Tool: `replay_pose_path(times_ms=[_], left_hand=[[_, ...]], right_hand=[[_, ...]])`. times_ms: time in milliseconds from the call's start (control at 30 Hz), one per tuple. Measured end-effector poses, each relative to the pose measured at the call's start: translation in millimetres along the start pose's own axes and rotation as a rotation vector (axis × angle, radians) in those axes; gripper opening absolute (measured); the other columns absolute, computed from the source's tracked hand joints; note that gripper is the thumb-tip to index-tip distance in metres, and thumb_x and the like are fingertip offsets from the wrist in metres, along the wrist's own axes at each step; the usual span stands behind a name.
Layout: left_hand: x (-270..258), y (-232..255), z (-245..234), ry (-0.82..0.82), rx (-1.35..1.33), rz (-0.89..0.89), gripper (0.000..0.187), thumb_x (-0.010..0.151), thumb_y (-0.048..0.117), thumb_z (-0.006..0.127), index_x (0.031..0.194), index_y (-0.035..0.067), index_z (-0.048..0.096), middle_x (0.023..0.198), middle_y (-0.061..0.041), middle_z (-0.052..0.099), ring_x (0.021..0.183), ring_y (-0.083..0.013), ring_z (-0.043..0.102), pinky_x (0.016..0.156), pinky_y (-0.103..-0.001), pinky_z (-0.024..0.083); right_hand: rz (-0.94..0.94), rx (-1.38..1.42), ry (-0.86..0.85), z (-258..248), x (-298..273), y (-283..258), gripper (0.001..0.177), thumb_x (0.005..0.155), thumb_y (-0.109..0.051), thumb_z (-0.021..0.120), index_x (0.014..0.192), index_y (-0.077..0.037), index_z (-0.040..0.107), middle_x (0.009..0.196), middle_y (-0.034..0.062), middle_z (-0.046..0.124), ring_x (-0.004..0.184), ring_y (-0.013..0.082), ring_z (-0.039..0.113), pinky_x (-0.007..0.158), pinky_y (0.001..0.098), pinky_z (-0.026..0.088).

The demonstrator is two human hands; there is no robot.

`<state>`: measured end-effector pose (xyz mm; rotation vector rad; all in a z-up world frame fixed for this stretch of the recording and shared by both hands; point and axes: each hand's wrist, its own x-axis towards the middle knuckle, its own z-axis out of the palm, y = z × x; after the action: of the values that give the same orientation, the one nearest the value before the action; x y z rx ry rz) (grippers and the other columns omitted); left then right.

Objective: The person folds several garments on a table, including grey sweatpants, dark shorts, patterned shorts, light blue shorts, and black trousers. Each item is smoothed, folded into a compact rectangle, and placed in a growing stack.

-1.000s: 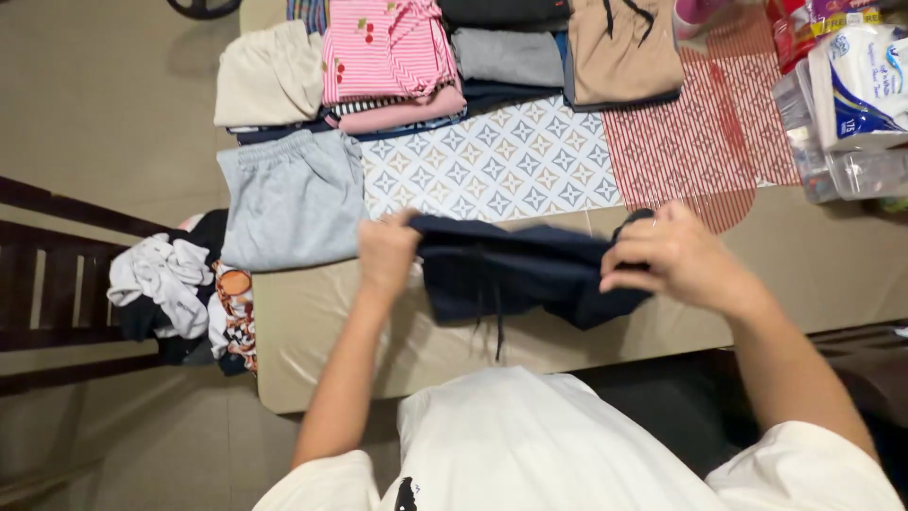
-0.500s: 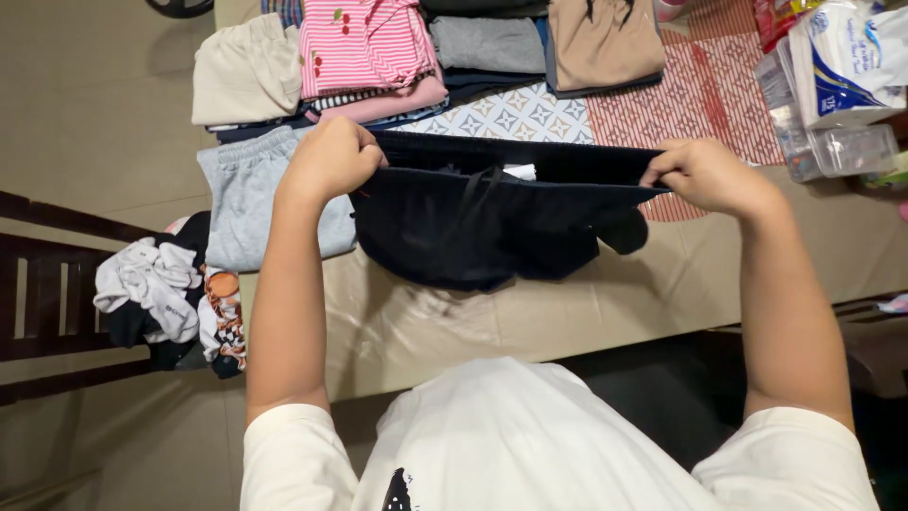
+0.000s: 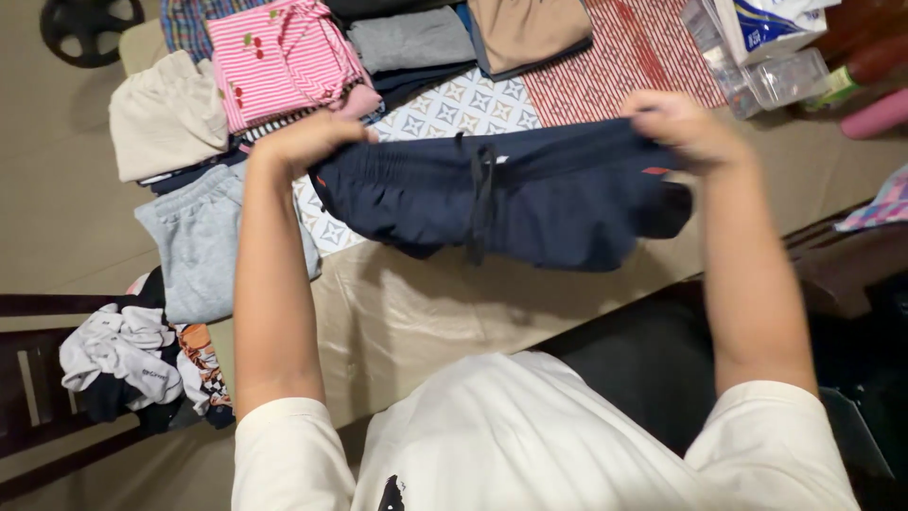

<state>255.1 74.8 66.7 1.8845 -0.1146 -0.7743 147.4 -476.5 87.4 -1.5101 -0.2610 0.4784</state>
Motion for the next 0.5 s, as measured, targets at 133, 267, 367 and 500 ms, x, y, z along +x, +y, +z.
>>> replay_pose_path(times_ms=[133,267,367,500], left_hand=[[27,-92,62,0.137,0.925,-0.649,0.059,0.080,0.027,0.078,0.133,0.010,0.059,0.147,-0.018,0.050,0.133,-0.0397,0.051,0.104,-0.071,0.038],[33,-160,146,0.381,0.916,-0.103,0.041,0.082,0.026,0.072,0.119,0.009,0.070,0.137,-0.017,0.057,0.124,-0.0400,0.057,0.099,-0.069,0.040],[56,-173,212,0.330,0.557,0.249,0.038,0.085,0.026,0.071,0.117,0.007,0.070,0.129,-0.016,0.062,0.118,-0.0370,0.062,0.098,-0.045,0.050],[93,-146,282,0.349,0.417,0.343,0.052,0.084,0.030,0.073,0.126,0.002,0.064,0.132,-0.017,0.060,0.123,-0.0381,0.058,0.102,-0.051,0.046]], right_hand=[[0.208,-0.437,0.360,53,33,132,0.070,0.084,-0.025,0.081,0.143,-0.011,0.046,0.106,0.0079,0.065,0.081,0.0133,0.061,0.069,0.0301,0.051],[0.220,-0.788,0.355,56,-3,226,0.082,0.074,-0.022,0.091,0.141,-0.006,0.047,0.121,0.0181,0.064,0.099,0.0308,0.065,0.086,0.0399,0.054],[0.250,-0.974,0.439,65,-39,260,0.080,0.068,-0.020,0.094,0.134,-0.003,0.053,0.122,0.0226,0.063,0.109,0.0417,0.062,0.090,0.0469,0.050],[0.430,-0.987,0.580,90,-57,260,0.039,0.085,-0.022,0.084,0.120,-0.007,0.071,0.117,0.0187,0.069,0.110,0.0403,0.065,0.096,0.0461,0.052]])
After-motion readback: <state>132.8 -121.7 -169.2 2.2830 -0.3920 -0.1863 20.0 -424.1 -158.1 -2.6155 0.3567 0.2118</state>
